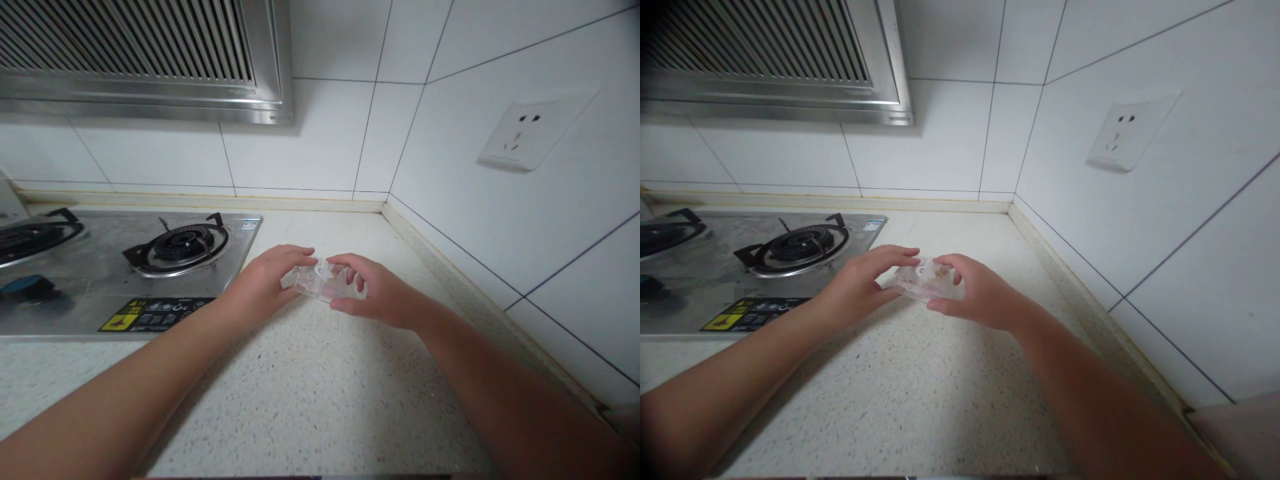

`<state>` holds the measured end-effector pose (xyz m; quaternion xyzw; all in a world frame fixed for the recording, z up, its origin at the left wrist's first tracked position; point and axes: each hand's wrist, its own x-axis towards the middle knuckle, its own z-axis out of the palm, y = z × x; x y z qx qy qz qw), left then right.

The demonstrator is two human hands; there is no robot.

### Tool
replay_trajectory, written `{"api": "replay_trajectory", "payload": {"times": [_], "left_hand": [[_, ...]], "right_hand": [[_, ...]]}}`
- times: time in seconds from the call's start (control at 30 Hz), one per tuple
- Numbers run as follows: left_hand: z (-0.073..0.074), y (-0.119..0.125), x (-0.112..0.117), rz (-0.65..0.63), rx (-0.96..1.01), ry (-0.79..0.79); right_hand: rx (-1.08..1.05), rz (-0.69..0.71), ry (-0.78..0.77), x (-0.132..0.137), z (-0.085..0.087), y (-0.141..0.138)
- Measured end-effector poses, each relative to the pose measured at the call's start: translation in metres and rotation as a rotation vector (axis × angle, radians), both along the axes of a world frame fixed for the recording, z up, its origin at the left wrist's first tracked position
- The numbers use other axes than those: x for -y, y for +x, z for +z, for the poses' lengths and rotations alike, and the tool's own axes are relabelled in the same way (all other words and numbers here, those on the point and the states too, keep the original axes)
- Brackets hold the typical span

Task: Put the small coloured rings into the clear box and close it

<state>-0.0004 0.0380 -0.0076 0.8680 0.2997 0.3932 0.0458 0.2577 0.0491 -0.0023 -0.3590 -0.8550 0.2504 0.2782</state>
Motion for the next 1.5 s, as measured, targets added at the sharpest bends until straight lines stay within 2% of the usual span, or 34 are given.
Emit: {"api": "replay_trajectory", "payload": {"times": [0.13, 0.33, 0.63, 0.83, 0.93, 1.0, 1.07, 1.17, 1.3, 1.5], "left_hand": [[-0.006, 0.002, -0.001, 0.037, -0.052, -0.090], [-0.010, 0.001, -0.001, 0.016, -0.051, -0.133], [-0.002, 0.001, 0.002, 0.033, -0.047, -0.197], [-0.012, -0.001, -0.001, 0.065, -0.081, -0.234], [-0.016, -0.001, -0.003, 0.075, -0.057, -0.256], [-0.017, -0.001, -0.003, 0.077, -0.057, -0.272], [-0.016, -0.002, -0.004, 0.065, -0.077, -0.272], [-0.014, -0.001, -0.005, 0.028, -0.154, -0.254], [-0.014, 0.001, -0.004, -0.044, -0.224, -0.256], [-0.014, 0.003, -0.003, -0.115, -0.270, -0.238]], "right_hand": [[0.054, -0.082, 0.110, 0.001, -0.001, -0.002], [0.073, -0.088, 0.212, 0.006, 0.001, -0.002], [0.101, -0.070, 0.271, 0.010, 0.006, -0.007], [0.105, -0.111, 0.252, 0.008, 0.001, -0.008], [0.077, -0.252, 0.280, -0.002, -0.006, -0.005], [0.122, -0.440, 0.279, -0.012, -0.010, 0.001], [0.256, -0.682, 0.244, -0.023, -0.014, 0.009], [0.350, -0.871, 0.217, -0.037, -0.018, 0.027], [0.474, -0.988, 0.172, -0.048, -0.022, 0.049], [0.582, -1.050, 0.093, -0.057, -0.029, 0.067]]}}
